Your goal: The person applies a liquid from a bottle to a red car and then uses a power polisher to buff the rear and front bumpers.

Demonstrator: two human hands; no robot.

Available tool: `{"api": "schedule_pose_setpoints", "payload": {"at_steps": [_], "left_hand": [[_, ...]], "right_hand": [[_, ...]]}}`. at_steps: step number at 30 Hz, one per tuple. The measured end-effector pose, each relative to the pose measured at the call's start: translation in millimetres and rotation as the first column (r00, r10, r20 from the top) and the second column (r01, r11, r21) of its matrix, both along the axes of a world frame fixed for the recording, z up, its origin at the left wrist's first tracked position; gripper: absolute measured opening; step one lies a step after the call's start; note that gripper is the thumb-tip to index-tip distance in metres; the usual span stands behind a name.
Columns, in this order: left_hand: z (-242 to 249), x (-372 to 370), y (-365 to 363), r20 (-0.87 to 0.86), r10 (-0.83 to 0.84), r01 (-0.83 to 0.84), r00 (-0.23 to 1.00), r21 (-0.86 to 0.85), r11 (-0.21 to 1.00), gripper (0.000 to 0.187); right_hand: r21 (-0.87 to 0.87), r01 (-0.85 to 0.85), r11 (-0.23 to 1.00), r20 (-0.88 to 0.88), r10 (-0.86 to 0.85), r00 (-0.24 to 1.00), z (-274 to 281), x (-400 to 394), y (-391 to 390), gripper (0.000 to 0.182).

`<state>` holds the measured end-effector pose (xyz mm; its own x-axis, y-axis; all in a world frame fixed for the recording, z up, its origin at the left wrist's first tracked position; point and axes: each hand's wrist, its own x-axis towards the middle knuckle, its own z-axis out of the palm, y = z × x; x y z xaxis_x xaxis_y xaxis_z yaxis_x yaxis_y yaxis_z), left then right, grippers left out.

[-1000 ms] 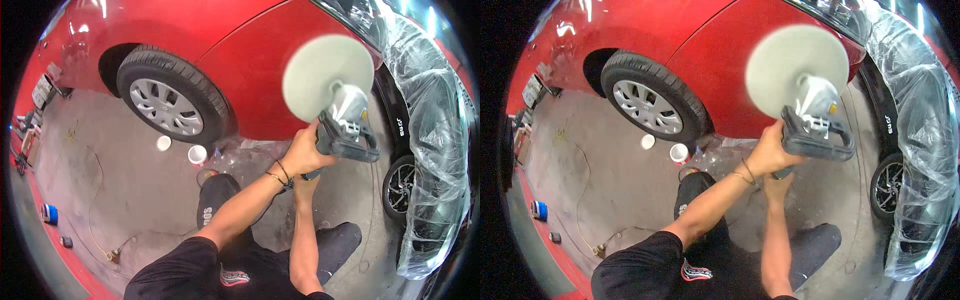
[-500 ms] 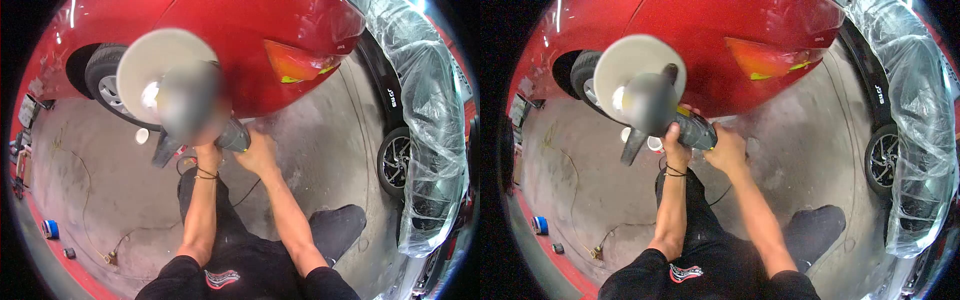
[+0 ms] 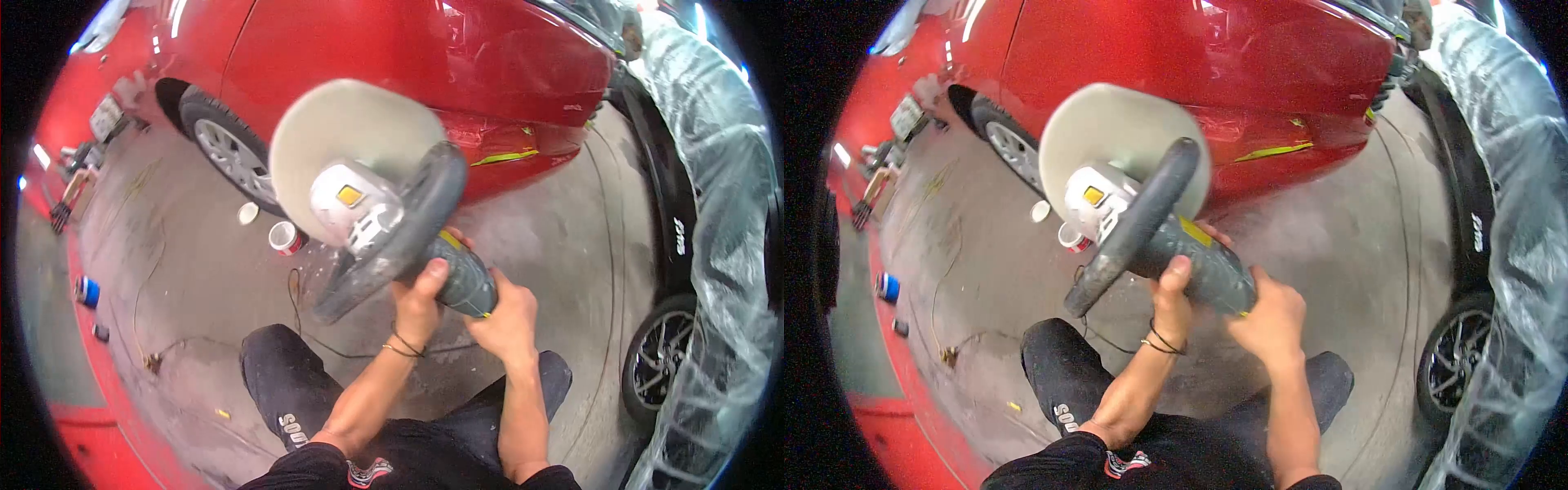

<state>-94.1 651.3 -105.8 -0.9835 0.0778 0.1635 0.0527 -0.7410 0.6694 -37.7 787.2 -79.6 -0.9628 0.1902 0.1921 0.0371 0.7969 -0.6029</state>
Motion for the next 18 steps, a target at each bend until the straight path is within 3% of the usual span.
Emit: {"api": "schedule_pose_setpoints", "payload": {"at_steps": [4, 5, 9, 10, 13, 18], "left_hand": [[18.2, 26.5, 67.3, -0.027, 0.182, -0.183, 0.983, -0.063, 0.981, 0.040], [13.7, 30.1, 82.9, -0.029, 0.189, -0.191, 0.982, -0.059, 0.980, 0.031], [12.1, 42.0, 140.2, 0.003, 0.167, -0.164, 0.986, -0.171, 0.972, 0.026], [8.6, 42.1, 159.0, -0.014, 0.207, -0.205, 0.978, -0.218, 0.954, 0.034], [-21.6, 37.8, 197.7, -0.011, 0.129, -0.127, 0.992, -0.266, 0.956, 0.035], [-59.1, -0.2, 222.4, -0.101, 0.077, -0.115, 0.992, -0.453, 0.884, 0.046]], "right_hand": [[-0.123, -0.045, 0.991, 0.071, 0.054, 0.996, 2.6, 16.1, 67.1, 0.035], [-0.141, -0.051, 0.989, 0.068, 0.061, 0.996, 1.5, 19.0, 81.8, 0.037], [-0.223, -0.037, 0.974, 0.069, 0.054, 0.996, -5.7, 30.4, 142.9, 0.045], [-0.243, -0.049, 0.969, 0.052, 0.064, 0.997, -10.2, 32.0, 157.7, 0.045], [-0.333, -0.047, 0.942, -0.003, 0.049, 0.999, -37.4, 31.5, 194.8, 0.041], [-0.615, -0.101, 0.782, -0.128, 0.028, 0.991, -149.6, -5.9, 206.6, 0.026]]}}
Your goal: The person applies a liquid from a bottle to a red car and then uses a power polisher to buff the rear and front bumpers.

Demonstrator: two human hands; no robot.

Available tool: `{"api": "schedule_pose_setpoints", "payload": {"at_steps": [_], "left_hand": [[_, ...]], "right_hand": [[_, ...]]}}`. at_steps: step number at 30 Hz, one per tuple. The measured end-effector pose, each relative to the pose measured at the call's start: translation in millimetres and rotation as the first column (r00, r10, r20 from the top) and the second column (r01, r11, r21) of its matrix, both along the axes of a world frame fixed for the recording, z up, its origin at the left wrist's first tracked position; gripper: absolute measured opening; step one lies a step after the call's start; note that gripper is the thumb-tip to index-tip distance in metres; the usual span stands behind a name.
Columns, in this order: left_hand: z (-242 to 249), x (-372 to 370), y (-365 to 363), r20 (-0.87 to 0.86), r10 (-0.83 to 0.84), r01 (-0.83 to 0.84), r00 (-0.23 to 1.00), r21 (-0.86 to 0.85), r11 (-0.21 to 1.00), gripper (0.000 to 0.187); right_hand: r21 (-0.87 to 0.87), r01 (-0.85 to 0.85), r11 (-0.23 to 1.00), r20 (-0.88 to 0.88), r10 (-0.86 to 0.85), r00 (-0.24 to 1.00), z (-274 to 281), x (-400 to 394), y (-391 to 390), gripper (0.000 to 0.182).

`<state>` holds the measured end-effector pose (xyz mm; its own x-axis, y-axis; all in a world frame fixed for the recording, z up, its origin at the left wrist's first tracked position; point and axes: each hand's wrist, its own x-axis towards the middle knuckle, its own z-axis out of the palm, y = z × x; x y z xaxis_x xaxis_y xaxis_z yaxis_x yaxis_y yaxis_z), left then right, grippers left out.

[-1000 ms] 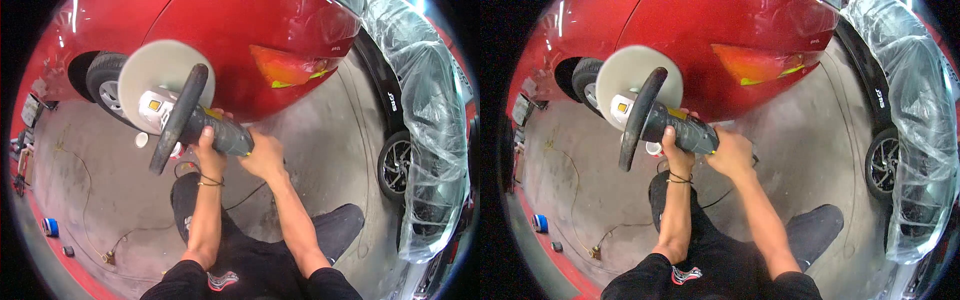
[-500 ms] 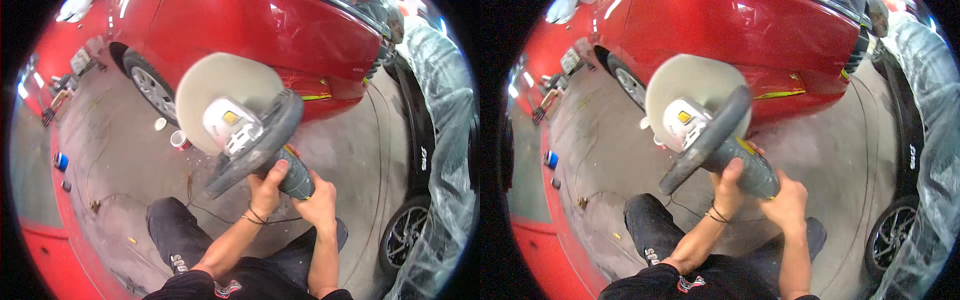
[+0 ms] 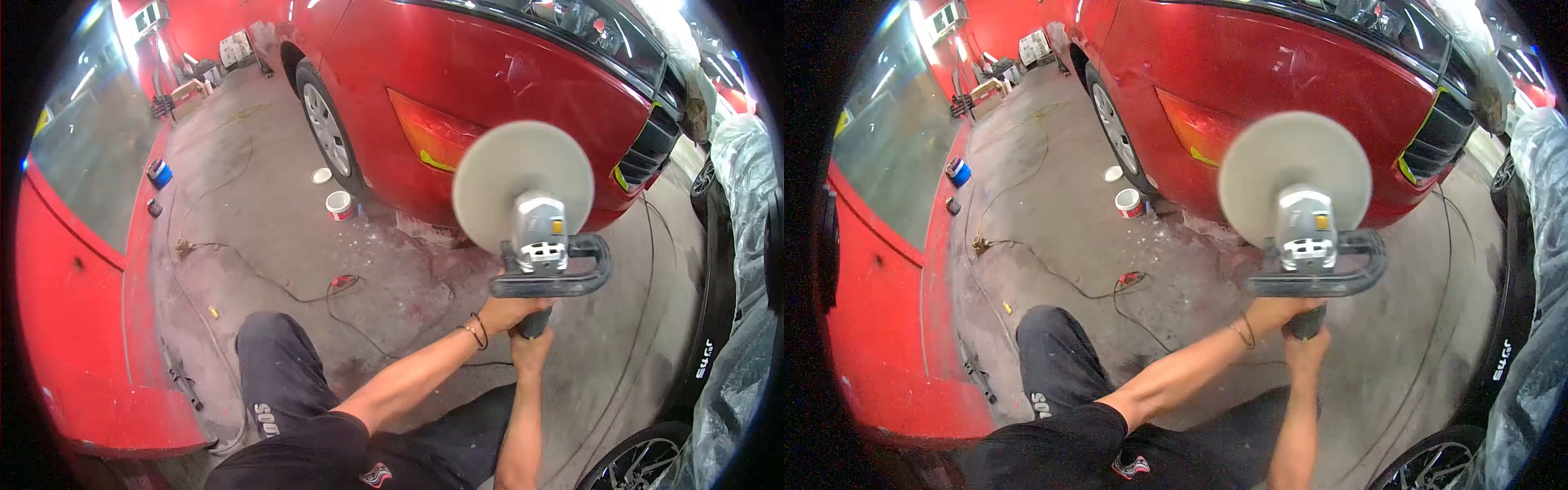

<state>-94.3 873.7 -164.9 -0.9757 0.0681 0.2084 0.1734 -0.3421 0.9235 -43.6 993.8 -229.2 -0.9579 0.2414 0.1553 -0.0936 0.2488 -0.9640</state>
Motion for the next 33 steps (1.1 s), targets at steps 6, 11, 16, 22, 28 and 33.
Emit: {"api": "schedule_pose_setpoints", "payload": {"at_steps": [6, 11, 16, 22, 28, 33], "left_hand": [[2.9, -24.0, -45.4, -0.132, 0.021, -0.034, 0.991, -0.099, 0.994, 0.061], [-5.7, -19.2, -144.8, -0.288, 0.202, -0.300, 0.936, -0.351, 0.887, 0.055], [102.4, -33.9, -214.6, -0.224, 0.132, -0.044, 0.966, 0.360, 0.932, 0.062], [110.9, -39.7, -201.4, -0.224, 0.144, -0.090, 0.964, 0.236, 0.968, 0.074], [75.0, -41.3, -109.2, -0.127, -0.080, 0.063, 0.989, -0.130, 0.990, 0.076], [108.0, -57.8, -37.5, -0.178, -0.109, 0.014, 0.978, -0.468, 0.883, 0.086]], "right_hand": [[-0.183, -0.090, 0.979, -0.159, 0.061, 0.985, -6.0, -24.4, -55.0, 0.022], [0.097, -0.109, 0.989, -0.100, 0.119, 0.988, 64.7, -20.5, -118.4, 0.037], [0.433, -0.116, 0.894, -0.091, 0.172, 0.981, 158.9, -39.7, -186.3, 0.047], [0.397, -0.126, 0.909, -0.130, 0.192, 0.973, 143.2, -48.6, -177.6, 0.068], [-0.024, 0.037, 0.999, -0.083, -0.039, 0.996, 2.1, -41.5, -119.3, 0.064], [-0.494, 0.141, 0.858, -0.183, -0.262, 0.948, 16.0, -40.0, -102.0, 0.058]]}}
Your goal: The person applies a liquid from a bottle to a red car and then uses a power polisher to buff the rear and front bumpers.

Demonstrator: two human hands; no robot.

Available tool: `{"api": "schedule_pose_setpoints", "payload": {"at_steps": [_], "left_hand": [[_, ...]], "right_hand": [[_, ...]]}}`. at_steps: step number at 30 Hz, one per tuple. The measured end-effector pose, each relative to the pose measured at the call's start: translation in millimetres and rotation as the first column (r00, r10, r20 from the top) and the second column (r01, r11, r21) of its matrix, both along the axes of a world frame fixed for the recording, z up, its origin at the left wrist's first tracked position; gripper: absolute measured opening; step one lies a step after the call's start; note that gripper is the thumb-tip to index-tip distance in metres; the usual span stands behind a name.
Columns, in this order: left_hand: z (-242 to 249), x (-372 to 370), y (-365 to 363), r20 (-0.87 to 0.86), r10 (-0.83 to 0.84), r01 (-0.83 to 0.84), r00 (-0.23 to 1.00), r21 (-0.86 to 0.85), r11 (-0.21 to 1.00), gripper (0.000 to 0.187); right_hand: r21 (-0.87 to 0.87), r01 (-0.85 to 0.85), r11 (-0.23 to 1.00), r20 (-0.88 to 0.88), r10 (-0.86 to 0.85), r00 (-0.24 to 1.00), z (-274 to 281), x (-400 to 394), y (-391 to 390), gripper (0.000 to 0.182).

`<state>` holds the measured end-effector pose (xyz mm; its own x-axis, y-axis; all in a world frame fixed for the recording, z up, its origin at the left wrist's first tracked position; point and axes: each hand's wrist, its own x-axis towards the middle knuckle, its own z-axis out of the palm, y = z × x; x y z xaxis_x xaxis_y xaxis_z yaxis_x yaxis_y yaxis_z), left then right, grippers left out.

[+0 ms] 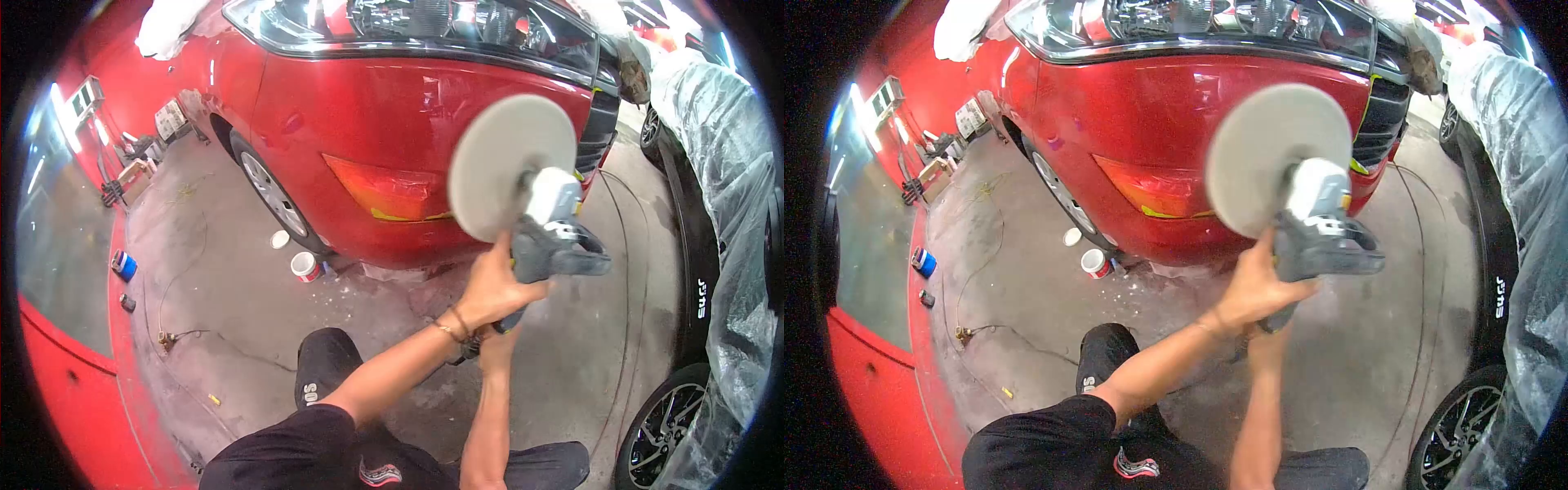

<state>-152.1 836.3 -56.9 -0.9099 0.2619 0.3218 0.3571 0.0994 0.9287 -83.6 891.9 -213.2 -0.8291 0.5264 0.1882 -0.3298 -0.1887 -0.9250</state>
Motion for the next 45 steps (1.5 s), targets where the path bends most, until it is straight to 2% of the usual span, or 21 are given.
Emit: {"api": "schedule_pose_setpoints", "payload": {"at_steps": [1, 2, 5, 6, 8, 12, 14, 16, 17, 20, 23, 24, 28, 29, 32, 34, 35, 38, 41, 42, 45], "left_hand": [[6.1, -4.1, 5.7, 0.013, -0.022, 0.022, 1.000, -0.057, 0.998, 0.085], [11.6, -9.4, 11.1, 0.032, -0.088, 0.087, 0.996, 0.008, 0.996, 0.083], [27.7, -15.2, 12.5, 0.057, -0.257, 0.244, 0.965, 0.181, 0.953, 0.079], [35.9, -13.3, 6.3, 0.056, -0.286, 0.269, 0.957, 0.211, 0.940, 0.077], [52.9, -1.6, -11.8, 0.023, -0.292, 0.272, 0.956, 0.299, 0.915, 0.071], [71.6, 31.4, -76.0, 0.009, -0.268, 0.225, 0.963, 0.518, 0.825, 0.067], [77.9, 44.8, -111.4, 0.060, -0.168, 0.108, 0.984, 0.548, 0.830, 0.065], [94.9, 52.6, -148.5, 0.107, -0.217, 0.105, 0.970, 0.621, 0.776, 0.044], [111.6, 60.0, -154.3, 0.029, -0.159, 0.096, 0.987, 0.688, 0.720, 0.042], [116.3, 52.7, -165.2, -0.025, -0.074, 0.064, 0.997, 0.806, 0.588, 0.054], [120.3, 55.5, -147.1, -0.010, -0.037, 0.028, 0.999, 0.855, 0.518, 0.057], [119.3, 54.2, -137.0, -0.023, -0.027, 0.033, 0.999, 0.863, 0.504, 0.058], [105.3, 46.4, -79.3, -0.016, -0.066, 0.057, 0.998, 0.726, 0.685, 0.064], [99.8, 40.4, -65.2, -0.024, -0.188, 0.140, 0.982, 0.757, 0.638, 0.055], [79.8, 15.5, -5.4, 0.036, -0.270, 0.194, 0.962, 0.605, 0.772, 0.056], [67.0, 0.8, 45.4, 0.019, -0.142, 0.109, 0.990, 0.548, 0.829, 0.062], [70.3, -6.8, 58.1, 0.031, -0.226, 0.183, 0.974, 0.486, 0.854, 0.066], [40.3, -33.8, 111.0, 0.031, -0.221, 0.199, 0.975, 0.326, 0.924, 0.066], [28.6, -38.3, 111.8, 0.065, -0.208, 0.193, 0.976, 0.187, 0.963, 0.067], [26.4, -37.5, 107.5, 0.069, -0.206, 0.195, 0.976, 0.136, 0.971, 0.068], [15.4, -30.5, 68.6, -0.030, -0.213, 0.213, 0.977, 0.257, 0.943, 0.074]], "right_hand": [[-0.109, -0.004, 0.994, 0.039, 0.008, 0.999, 11.4, 1.2, 6.0, 0.052], [-0.214, -0.005, 0.977, 0.072, 0.021, 0.997, 31.4, 2.0, 10.2, 0.046], [-0.149, -0.218, 0.965, 0.124, 0.237, 0.964, 78.8, 13.9, 29.1, 0.027], [-0.128, -0.162, 0.979, 0.090, 0.174, 0.981, 110.6, 20.0, 14.2, 0.013], [-0.019, -0.184, 0.983, 0.134, 0.185, 0.974, 131.9, 32.9, 1.0, 0.012], [0.191, -0.272, 0.943, 0.313, 0.204, 0.928, 165.6, 59.5, -30.9, 0.014], [0.285, -0.326, 0.901, 0.277, 0.249, 0.928, 197.7, 68.9, -56.8, 0.018], [0.405, -0.363, 0.839, 0.277, 0.265, 0.923, 230.6, 74.7, -78.6, 0.026], [0.478, -0.381, 0.791, 0.290, 0.267, 0.919, 245.6, 73.4, -84.6, 0.032], [0.680, -0.407, 0.610, 0.334, 0.235, 0.913, 281.8, 65.8, -84.6, 0.041], [0.678, -0.502, 0.537, 0.445, 0.244, 0.861, 298.3, 60.2, -63.5, 0.056], [0.689, -0.467, 0.554, 0.418, 0.222, 0.881, 295.2, 59.1, -53.4, 0.055], [0.667, -0.353, 0.656, 0.325, 0.171, 0.930, 257.8, 58.9, -1.2, 0.044], [0.637, -0.332, 0.696, 0.310, 0.163, 0.936, 246.2, 58.5, 14.6, 0.040], [0.517, -0.221, 0.827, 0.219, 0.121, 0.968, 200.6, 46.0, 62.6, 0.028], [0.311, -0.236, 0.921, 0.311, 0.136, 0.941, 180.1, 34.5, 89.7, 0.021], [0.203, -0.234, 0.951, 0.354, 0.152, 0.923, 171.6, 29.4, 99.8, 0.018], [-0.062, -0.177, 0.982, 0.231, 0.187, 0.955, 146.6, 19.9, 113.8, 0.014], [-0.190, -0.185, 0.964, 0.218, 0.225, 0.950, 111.8, 8.5, 118.0, 0.010], [-0.139, -0.173, 0.975, 0.212, 0.200, 0.956, 102.1, 6.1, 109.8, 0.009], [0.002, -0.180, 0.984, 0.161, 0.177, 0.971, 78.8, 0.8, 80.2, 0.006]]}}
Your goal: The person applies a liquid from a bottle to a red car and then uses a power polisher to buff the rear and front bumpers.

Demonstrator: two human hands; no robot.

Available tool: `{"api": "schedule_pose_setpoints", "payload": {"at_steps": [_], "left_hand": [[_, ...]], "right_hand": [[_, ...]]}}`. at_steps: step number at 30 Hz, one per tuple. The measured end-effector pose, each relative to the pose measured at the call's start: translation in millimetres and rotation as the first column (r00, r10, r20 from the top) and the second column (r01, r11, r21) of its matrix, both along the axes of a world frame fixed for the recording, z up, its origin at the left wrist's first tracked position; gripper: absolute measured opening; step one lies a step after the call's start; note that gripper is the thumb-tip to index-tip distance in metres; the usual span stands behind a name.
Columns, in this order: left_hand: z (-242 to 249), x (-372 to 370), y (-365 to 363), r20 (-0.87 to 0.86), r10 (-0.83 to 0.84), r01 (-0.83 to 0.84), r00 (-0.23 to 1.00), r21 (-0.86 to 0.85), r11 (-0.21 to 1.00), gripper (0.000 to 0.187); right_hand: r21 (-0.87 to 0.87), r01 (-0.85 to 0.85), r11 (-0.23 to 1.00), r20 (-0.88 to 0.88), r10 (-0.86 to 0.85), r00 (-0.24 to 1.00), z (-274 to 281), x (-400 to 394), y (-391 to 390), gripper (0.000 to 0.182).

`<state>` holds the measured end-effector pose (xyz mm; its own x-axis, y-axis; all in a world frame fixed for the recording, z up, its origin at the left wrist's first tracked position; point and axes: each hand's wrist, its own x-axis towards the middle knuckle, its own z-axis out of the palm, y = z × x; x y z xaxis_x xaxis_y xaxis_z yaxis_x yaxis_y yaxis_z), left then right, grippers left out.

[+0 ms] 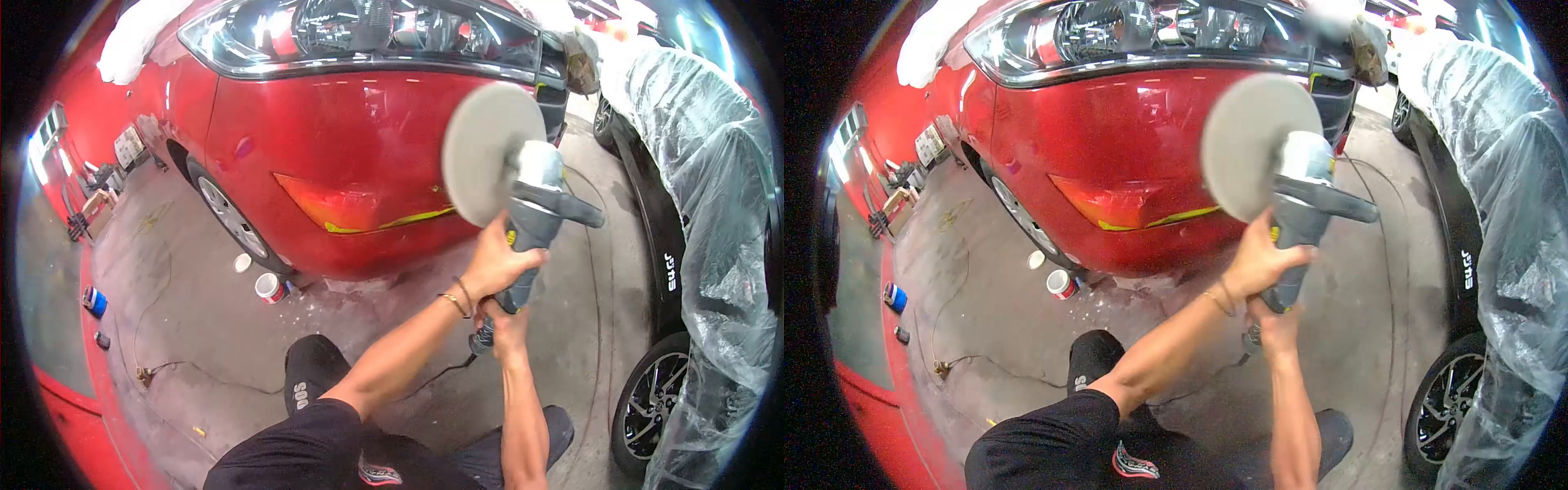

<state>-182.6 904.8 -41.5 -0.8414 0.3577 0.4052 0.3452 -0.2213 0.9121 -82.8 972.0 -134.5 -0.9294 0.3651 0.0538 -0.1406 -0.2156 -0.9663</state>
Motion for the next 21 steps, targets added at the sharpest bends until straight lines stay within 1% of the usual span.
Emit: {"api": "schedule_pose_setpoints", "payload": {"at_steps": [1, 2, 3, 4, 5, 6, 7, 8, 9, 10, 12, 13, 15, 17, 18, 19, 21], "left_hand": [[-2.1, 3.8, -20.0, 0.050, -0.043, 0.041, 0.998, 0.040, 0.998, 0.075], [-2.4, 6.7, -42.0, -0.030, 0.011, -0.010, 0.999, 0.035, 0.999, 0.073], [-5.4, 6.9, -67.4, -0.028, -0.026, 0.027, 0.999, 0.038, 0.999, 0.069], [-8.7, 15.9, -90.1, 0.018, -0.003, 0.000, 1.000, 0.126, 0.992, 0.064], [-12.0, 24.8, -112.5, 0.154, -0.081, 0.048, 0.985, 0.207, 0.977, 0.061], [-6.3, 36.7, -134.6, 0.178, -0.086, 0.042, 0.980, 0.238, 0.970, 0.058], [-0.7, 43.4, -145.3, 0.092, -0.091, 0.061, 0.992, 0.285, 0.957, 0.059], [-10.9, 35.9, -155.4, -0.053, -0.071, 0.084, 0.996, 0.313, 0.946, 0.064], [-15.6, 37.9, -156.1, -0.085, -0.051, 0.080, 0.995, 0.382, 0.921, 0.067], [-20.4, 39.4, -153.6, -0.115, -0.023, 0.073, 0.993, 0.454, 0.888, 0.070], [-26.5, 37.7, -141.1, -0.091, 0.041, 0.001, 0.995, 0.414, 0.910, 0.071], [-29.1, 35.2, -130.4, -0.083, 0.080, -0.040, 0.993, 0.405, 0.914, 0.071], [-25.6, 31.6, -108.4, -0.023, 0.022, -0.014, 0.999, 0.291, 0.956, 0.069], [-15.6, 28.3, -83.7, 0.064, -0.015, 0.004, 0.998, 0.177, 0.984, 0.069], [-14.4, 21.6, -69.2, 0.050, -0.015, 0.009, 0.999, 0.104, 0.995, 0.064], [-14.3, 8.0, -53.1, 0.002, -0.006, 0.006, 1.000, 0.023, 1.000, 0.060], [-9.1, -15.4, -17.6, -0.092, 0.017, -0.025, 0.996, -0.082, 0.996, 0.053]], "right_hand": [[0.041, -0.012, 0.999, -0.027, 0.014, 1.000, -8.0, -0.9, -9.9, 0.009], [0.108, -0.017, 0.994, 0.000, 0.017, 1.000, -3.5, 0.3, -23.9, 0.015], [0.174, -0.029, 0.984, -0.058, 0.040, 0.997, 3.0, 2.6, -41.4, 0.018], [0.239, -0.036, 0.970, -0.116, 0.065, 0.991, 11.5, 4.4, -58.2, 0.021], [0.268, -0.107, 0.957, -0.121, 0.143, 0.982, 23.7, 5.7, -71.0, 0.026], [0.294, -0.166, 0.941, -0.123, 0.210, 0.970, 31.7, 7.0, -78.6, 0.032], [0.372, -0.154, 0.915, -0.132, 0.216, 0.967, 32.2, 5.6, -82.3, 0.038], [0.441, -0.143, 0.886, -0.141, 0.225, 0.964, 30.7, 3.4, -86.4, 0.044], [0.503, -0.137, 0.853, -0.139, 0.236, 0.962, 26.7, 4.2, -87.6, 0.050], [0.513, -0.152, 0.845, -0.109, 0.240, 0.965, 24.8, 3.1, -82.8, 0.051], [0.543, -0.197, 0.816, -0.044, 0.263, 0.964, 22.3, 1.7, -72.5, 0.054], [0.476, -0.166, 0.863, -0.096, 0.239, 0.966, 11.6, 1.6, -68.4, 0.051], [0.347, -0.111, 0.931, -0.208, 0.191, 0.959, -5.0, -6.5, -59.9, 0.047], [0.244, -0.088, 0.966, -0.185, 0.136, 0.973, -15.9, -10.5, -45.3, 0.042], [0.191, -0.075, 0.979, -0.169, 0.108, 0.980, -18.9, -10.7, -37.0, 0.039], [0.168, -0.070, 0.983, -0.137, 0.094, 0.986, -20.7, -13.2, -26.4, 0.031], [0.126, -0.068, 0.990, -0.073, 0.077, 0.994, -21.8, -24.0, -3.5, 0.015]]}}
